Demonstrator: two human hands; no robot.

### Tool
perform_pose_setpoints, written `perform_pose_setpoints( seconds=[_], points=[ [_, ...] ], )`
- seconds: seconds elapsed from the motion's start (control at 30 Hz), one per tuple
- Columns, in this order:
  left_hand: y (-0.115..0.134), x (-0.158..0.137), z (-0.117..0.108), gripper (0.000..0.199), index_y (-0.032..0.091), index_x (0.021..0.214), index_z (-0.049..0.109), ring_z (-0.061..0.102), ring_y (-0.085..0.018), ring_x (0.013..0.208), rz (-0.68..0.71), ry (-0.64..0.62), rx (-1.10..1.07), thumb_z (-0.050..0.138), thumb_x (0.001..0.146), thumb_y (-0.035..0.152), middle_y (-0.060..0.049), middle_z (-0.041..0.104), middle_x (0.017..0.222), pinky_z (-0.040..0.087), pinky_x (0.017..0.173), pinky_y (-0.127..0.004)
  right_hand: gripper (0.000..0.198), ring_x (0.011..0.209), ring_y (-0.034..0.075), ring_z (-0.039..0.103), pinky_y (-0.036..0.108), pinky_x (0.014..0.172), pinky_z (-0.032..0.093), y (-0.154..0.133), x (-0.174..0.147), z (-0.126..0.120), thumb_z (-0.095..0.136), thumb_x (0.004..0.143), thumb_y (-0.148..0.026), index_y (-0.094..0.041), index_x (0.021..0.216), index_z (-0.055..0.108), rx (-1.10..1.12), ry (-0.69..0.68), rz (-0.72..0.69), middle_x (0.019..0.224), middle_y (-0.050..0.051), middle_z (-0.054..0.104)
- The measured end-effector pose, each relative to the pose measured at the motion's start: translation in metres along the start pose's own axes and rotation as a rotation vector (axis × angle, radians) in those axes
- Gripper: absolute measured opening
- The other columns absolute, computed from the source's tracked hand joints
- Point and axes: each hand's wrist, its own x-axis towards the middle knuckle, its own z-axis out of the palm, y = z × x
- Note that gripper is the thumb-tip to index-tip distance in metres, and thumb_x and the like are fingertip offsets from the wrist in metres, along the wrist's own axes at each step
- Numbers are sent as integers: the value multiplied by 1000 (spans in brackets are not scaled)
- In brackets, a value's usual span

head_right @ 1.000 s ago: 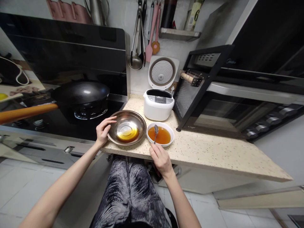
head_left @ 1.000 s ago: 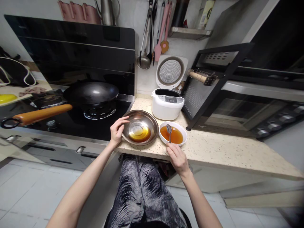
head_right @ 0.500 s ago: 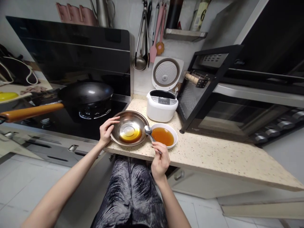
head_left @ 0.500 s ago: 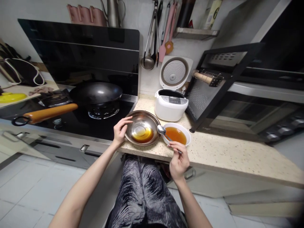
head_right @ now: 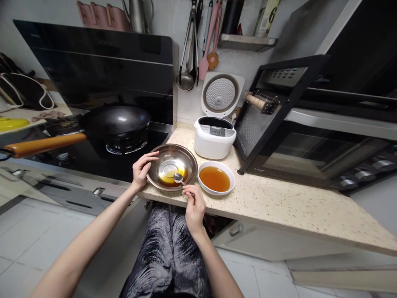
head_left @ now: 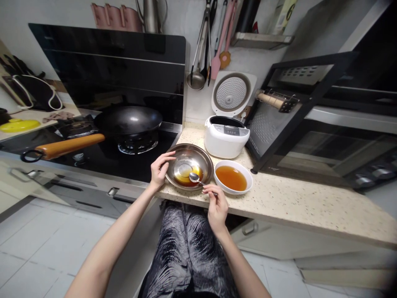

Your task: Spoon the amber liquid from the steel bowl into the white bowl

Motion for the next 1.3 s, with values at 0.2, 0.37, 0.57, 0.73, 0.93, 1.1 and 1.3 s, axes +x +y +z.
perform_pose_setpoints(
  seconds=[0.2, 0.37, 0.57, 0.73, 0.93, 1.1, 1.3],
  points=[
    [1, 0, -1, 28, 20, 102, 80, 72, -30, 118, 3, -4, -3, 54, 97, 29, -11, 77, 128, 56, 104, -50, 21, 86, 18, 71, 32, 78, 59, 1, -2, 3, 51, 106, -24, -23, 90, 65, 2, -5, 12, 92, 5, 74],
    [2, 1, -1, 28, 20, 102, 80, 72, -30, 118, 8, -6, 1, 54, 98, 31, -11, 77, 127, 56, 104, -50, 21, 86, 18, 71, 31, 77, 59, 3, -4, 4, 51, 106, -24, -22, 92, 67, 10, -6, 22, 93, 5, 74],
    [2, 1, -1, 30, 20, 101, 79, 72, -31, 117, 2, -8, 27, 52, 99, 35, -12, 77, 127, 56, 104, -51, 23, 85, 18, 70, 32, 76, 59, 4, -5, 5, 50, 106, -26, -22, 92, 67, 21, -4, 58, 93, 6, 74],
    [2, 1, -1, 31, 21, 101, 79, 72, -31, 118, 1, -11, 28, 52, 99, 36, -12, 76, 128, 55, 104, -51, 23, 87, 18, 71, 32, 78, 59, 5, -7, 8, 51, 106, -27, -22, 91, 67, 40, 1, 69, 93, 6, 74],
    [1, 1, -1, 30, 20, 101, 79, 72, -31, 117, 11, -9, 15, 53, 99, 35, -11, 76, 128, 56, 104, -50, 23, 91, 18, 71, 32, 83, 59, 8, -12, 13, 51, 106, -26, -22, 90, 67, 82, 27, 92, 94, 6, 74],
    [2, 1, -1, 30, 20, 101, 79, 72, -31, 117, 1, -9, 23, 53, 99, 35, -11, 77, 127, 56, 104, -51, 23, 90, 18, 71, 33, 84, 60, 12, -15, 16, 51, 106, -26, -21, 90, 66, 98, 67, 102, 94, 5, 74],
    [1, 1, 0, 28, 20, 101, 80, 72, -30, 117, 15, -1, -8, 54, 98, 31, -11, 77, 128, 56, 103, -49, 21, 90, 17, 71, 32, 82, 60, 14, -14, 17, 53, 106, -24, -22, 90, 67, 132, 80, 83, 94, 4, 74]
  ],
)
